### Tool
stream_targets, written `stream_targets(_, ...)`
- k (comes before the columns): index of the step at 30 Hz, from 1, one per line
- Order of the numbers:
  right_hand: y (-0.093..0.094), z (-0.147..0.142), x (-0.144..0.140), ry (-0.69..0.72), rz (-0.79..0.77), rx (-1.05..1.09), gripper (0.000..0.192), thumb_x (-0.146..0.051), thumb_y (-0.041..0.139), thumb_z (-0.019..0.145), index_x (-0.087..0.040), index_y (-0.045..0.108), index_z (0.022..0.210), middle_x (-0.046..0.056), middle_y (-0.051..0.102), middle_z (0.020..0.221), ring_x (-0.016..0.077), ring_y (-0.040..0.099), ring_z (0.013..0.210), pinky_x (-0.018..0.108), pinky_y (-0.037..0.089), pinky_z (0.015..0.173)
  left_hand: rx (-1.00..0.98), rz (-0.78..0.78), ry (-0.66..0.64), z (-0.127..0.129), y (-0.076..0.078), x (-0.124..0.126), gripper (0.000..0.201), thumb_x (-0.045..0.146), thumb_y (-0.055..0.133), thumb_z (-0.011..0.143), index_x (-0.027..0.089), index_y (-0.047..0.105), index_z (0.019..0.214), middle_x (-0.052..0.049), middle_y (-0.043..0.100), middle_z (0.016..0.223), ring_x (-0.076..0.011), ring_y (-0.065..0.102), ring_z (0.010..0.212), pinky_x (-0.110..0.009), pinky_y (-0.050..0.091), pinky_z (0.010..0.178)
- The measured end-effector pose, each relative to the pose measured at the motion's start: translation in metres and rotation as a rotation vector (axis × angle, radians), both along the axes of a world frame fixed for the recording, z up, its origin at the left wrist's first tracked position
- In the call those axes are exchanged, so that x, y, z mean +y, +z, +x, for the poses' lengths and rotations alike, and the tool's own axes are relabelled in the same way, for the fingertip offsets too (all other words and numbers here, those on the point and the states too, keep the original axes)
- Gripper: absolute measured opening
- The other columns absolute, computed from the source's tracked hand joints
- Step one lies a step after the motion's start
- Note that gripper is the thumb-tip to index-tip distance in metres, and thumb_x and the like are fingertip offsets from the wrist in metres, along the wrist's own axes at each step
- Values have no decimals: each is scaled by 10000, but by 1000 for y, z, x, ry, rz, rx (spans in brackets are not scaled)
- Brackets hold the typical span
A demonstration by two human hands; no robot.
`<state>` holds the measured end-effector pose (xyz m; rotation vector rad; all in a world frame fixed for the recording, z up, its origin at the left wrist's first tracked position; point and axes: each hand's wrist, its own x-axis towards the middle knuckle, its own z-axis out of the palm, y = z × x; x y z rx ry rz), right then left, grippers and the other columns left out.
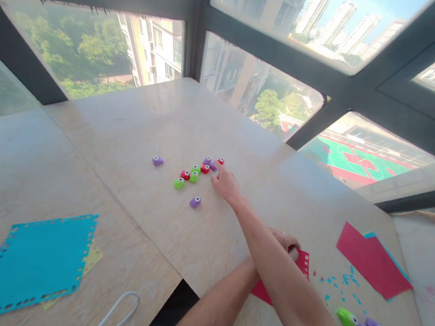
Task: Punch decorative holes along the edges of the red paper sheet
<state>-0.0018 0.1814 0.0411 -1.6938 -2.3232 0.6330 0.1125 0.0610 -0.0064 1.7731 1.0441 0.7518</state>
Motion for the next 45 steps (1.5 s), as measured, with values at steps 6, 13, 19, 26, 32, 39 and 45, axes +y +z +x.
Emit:
stream_targets(6,4,-3,-7,-58,35,-161,479,-224,445,914,-209,441,1393,134,707,1110,268,671,1000,341,490,795,-34,108,35,0,-3,-1,205,187,589,796,234,773,874,-67,749,849,-215,658,775,-340,514,774)
stream_targets(13,7,8,-40,-175,-12,-145,321,-224,415,961,-177,486,1270,142,719,1016,248,694,926,330,504,748,30,142,9,-5,7,-1,227,163,555,810,215,759,896,-48,761,884,-190,664,825,-345,492,860)
stream_targets(19,16,34,-70,-137,-44,-209,207,-194,423,971,-182,565,1121,131,720,979,230,701,894,311,506,713,19,166,16,-5,7,1,219,143,558,809,224,745,889,-13,763,874,-157,663,816,-300,489,863)
stream_targets(26,29,62,-108,-102,-39,-290,169,-284,538,940,-166,634,1015,121,717,962,235,693,885,323,515,721,51,120,62,-5,13,-2,221,131,565,804,226,757,857,-16,765,878,-157,660,803,-277,497,817)
stream_targets(32,31,72,-130,-42,47,-284,223,-229,632,876,-159,606,1087,129,631,1092,246,622,1003,336,522,748,55,139,76,-6,19,-4,244,116,560,794,230,766,857,-24,764,870,-164,667,795,-281,509,803)
stream_targets(39,16,77,-141,29,22,-255,182,-133,495,925,-172,603,1066,111,623,1062,206,615,971,307,501,762,67,156,95,-5,18,-4,238,112,568,805,240,763,857,-5,762,878,-167,669,811,-293,517,813)
stream_targets(45,24,85,-154,-10,56,-78,138,-242,594,874,-158,647,970,99,662,1008,207,626,953,303,489,796,102,156,61,-4,17,-4,163,157,580,877,195,731,925,-34,735,947,-175,654,882,-331,514,888)
